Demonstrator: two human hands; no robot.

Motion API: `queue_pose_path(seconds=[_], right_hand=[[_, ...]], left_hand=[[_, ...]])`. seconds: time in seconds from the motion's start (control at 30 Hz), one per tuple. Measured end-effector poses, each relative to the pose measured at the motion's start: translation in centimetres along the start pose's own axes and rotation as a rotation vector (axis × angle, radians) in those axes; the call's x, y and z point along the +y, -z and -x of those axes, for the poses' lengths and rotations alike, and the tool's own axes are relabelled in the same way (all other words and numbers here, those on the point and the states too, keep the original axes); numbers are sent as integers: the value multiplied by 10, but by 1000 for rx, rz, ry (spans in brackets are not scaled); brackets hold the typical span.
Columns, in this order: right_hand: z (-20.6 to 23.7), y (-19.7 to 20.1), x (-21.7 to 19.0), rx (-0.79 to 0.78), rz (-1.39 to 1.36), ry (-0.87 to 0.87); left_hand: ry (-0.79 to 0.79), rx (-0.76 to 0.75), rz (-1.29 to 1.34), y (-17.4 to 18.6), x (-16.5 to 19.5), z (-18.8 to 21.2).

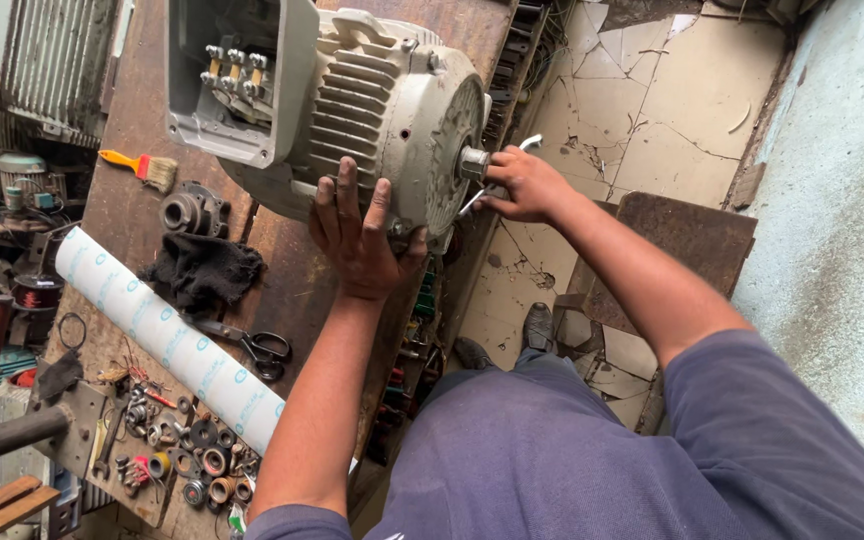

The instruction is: The person works on an electric motor at a cluttered workbench, using a wrench to loosen and tighten bolts on the motor housing. They reposition and turn the motor on the bench to reach different sides, steadying it with one hand while working the fasteners with the other.

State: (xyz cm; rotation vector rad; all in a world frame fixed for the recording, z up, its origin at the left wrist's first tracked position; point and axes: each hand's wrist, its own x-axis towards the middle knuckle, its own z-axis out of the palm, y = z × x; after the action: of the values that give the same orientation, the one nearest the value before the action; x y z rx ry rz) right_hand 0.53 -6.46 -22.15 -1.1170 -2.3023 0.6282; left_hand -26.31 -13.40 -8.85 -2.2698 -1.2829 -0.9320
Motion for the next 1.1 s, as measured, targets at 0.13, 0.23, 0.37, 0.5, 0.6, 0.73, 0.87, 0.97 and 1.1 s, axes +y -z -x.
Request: queue_pose_path(seconds=[0.13,0.23,0.37,0.5,0.6,0.73,0.87,0.97,1.1], right_hand=[[-13,13,6,-70,41,61],[-15,11,10,-66,67,93],[-15,7,16,-17,58,116],[-21,11,18,-92,121,103],[-29,16,17,-73,102,140],[-33,17,17,49,21,237],[-27,7,25,-27,49,135],[-23,-9,32,-47,94,79],[-15,-37,30,33,-4,23]], left_hand=[[3,-4,1,2,2,-2],[1,-31,1,5,3,-2],[-34,-43,-26,7,1,-4],[-56,-36,-75,3,-2,-4],[-76,-9,-93,-3,-5,-4],[-90,36,-93,-9,-8,-2],[-90,52,-90,-12,-8,0],[-90,66,-82,-12,-8,-1],[-93,69,-88,-12,-8,-4]])
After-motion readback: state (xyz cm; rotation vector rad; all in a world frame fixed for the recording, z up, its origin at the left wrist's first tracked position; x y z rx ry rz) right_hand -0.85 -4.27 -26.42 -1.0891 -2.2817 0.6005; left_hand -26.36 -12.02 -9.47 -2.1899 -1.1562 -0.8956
